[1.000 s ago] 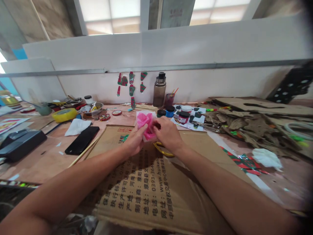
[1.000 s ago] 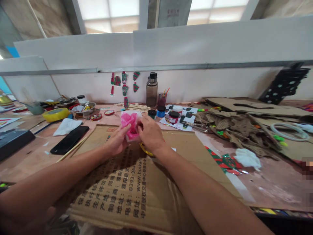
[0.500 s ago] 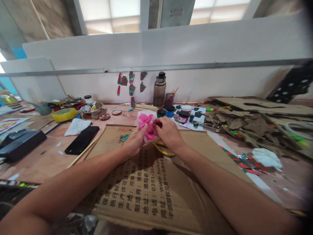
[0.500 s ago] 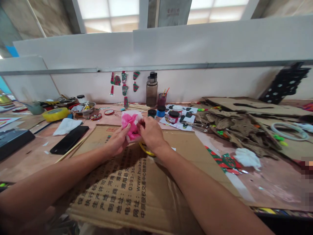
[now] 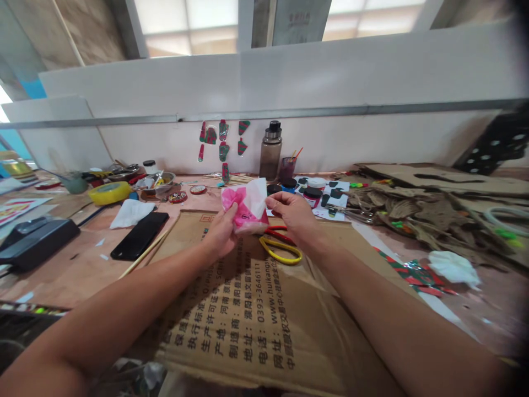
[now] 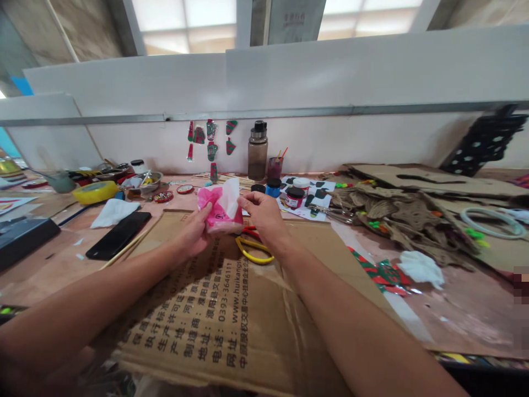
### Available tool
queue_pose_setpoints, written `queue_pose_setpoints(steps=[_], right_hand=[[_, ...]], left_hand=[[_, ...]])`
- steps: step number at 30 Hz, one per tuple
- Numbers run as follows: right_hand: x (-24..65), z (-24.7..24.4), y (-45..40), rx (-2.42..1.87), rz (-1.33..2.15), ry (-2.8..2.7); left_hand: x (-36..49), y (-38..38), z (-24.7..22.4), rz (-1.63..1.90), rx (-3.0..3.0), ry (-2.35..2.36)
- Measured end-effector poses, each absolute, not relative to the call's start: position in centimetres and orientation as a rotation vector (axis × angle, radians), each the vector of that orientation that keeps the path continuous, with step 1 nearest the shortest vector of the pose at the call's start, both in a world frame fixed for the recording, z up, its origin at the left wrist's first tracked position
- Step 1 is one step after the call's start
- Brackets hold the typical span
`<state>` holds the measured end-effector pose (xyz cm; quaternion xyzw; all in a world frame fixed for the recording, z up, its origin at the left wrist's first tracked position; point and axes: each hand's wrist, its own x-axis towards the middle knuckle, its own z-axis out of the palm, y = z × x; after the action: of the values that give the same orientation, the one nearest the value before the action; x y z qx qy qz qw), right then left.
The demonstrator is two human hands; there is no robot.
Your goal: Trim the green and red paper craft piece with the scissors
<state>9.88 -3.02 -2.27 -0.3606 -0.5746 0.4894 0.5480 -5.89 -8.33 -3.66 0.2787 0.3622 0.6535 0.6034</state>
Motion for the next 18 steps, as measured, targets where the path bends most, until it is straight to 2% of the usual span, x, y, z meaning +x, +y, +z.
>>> queue_pose_setpoints(steps=[4, 8, 14, 18], right_hand=[[10.06, -2.06, -3.15, -0.764, 1.315, -1.27], [10.25, -2.01, -3.2, -0.779, 1.329, -1.22], [10.12, -1.86, -3.54, -0.876, 1.211, -1.265], [9.9, -1.6, -3.85, -0.831, 0.937, -1.313]], left_hand=[[-6.18, -8.24, -3.37, 1.537, 0.616, 0.821], [-6.2, -8.05, -3.42, 1.562, 0.601, 0.831], [-6.1, -8.1, -3.42, 1.628, 0.667, 0.811], [-6.12, -8.27, -3.36, 1.677, 0.793, 0.819]])
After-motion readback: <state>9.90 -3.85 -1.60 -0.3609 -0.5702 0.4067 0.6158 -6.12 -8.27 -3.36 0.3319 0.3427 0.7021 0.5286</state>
